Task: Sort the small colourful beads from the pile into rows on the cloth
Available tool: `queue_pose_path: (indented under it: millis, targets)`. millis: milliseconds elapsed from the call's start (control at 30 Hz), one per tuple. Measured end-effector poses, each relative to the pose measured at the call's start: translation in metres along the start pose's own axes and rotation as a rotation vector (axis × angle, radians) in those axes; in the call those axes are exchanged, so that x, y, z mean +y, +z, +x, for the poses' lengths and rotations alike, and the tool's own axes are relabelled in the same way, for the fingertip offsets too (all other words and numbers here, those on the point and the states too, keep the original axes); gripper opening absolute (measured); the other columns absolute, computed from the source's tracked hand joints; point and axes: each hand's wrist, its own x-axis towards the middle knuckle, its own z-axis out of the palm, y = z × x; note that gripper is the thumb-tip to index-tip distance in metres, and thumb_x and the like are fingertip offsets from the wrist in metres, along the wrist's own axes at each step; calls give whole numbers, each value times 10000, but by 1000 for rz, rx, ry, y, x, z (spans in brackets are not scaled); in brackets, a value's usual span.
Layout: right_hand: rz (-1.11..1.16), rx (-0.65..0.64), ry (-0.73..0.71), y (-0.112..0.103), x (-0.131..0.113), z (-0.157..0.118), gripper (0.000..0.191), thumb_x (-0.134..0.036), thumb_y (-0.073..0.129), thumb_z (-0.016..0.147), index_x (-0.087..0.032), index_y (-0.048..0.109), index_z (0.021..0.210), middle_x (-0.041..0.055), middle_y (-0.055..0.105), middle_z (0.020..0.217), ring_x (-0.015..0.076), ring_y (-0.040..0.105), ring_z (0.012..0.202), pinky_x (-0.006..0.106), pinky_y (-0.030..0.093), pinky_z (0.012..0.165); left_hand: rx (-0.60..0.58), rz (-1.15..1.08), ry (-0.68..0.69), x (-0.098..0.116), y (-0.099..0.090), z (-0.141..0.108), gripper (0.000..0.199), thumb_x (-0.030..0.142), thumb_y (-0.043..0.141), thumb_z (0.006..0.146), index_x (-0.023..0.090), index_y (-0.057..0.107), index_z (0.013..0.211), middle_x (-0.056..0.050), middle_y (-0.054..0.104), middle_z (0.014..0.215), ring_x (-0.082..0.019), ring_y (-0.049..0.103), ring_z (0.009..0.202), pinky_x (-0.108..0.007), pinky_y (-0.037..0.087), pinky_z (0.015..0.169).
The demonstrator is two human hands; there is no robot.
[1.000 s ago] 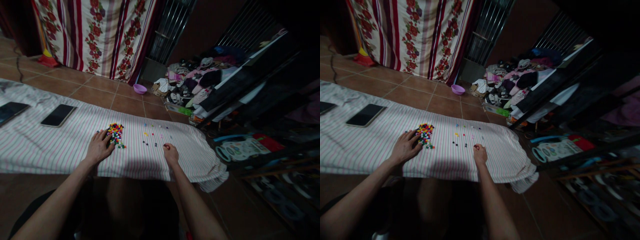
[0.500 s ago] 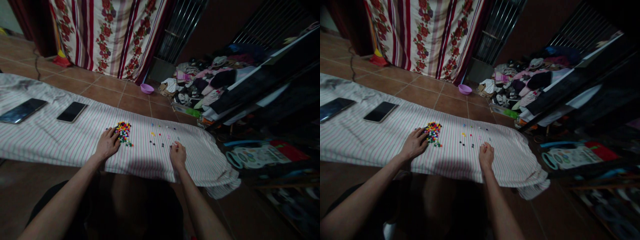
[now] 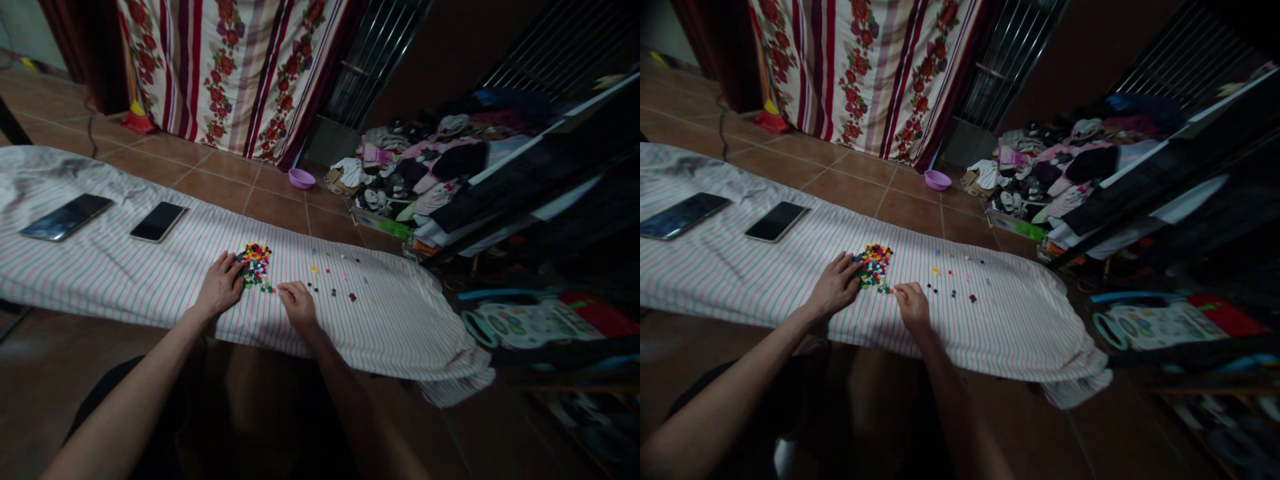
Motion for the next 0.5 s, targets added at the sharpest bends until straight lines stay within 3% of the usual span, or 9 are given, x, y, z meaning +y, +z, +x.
queue_pose_path:
  millis: [200, 500]
  targets:
    - [-115, -79, 75, 23, -22, 11, 178, -205, 616, 833, -245, 717, 974, 26, 615, 943, 136, 587, 729, 263, 488, 716, 27, -21, -4, -3, -2, -3, 408, 355, 456, 888, 149, 608, 1206, -153, 496, 1385, -323, 356, 1387, -522, 370, 1130]
    - [-175, -84, 109, 24, -25, 12, 174, -187, 588, 846, -220, 684, 987, 32, 628, 982, 140, 598, 771, 256, 478, 740, 2, 15, -31, -1, -6, -2, 412, 379, 460, 889, 142, 620, 1185, -172, 502, 1377, -334, 409, 1342, -526, 364, 1113]
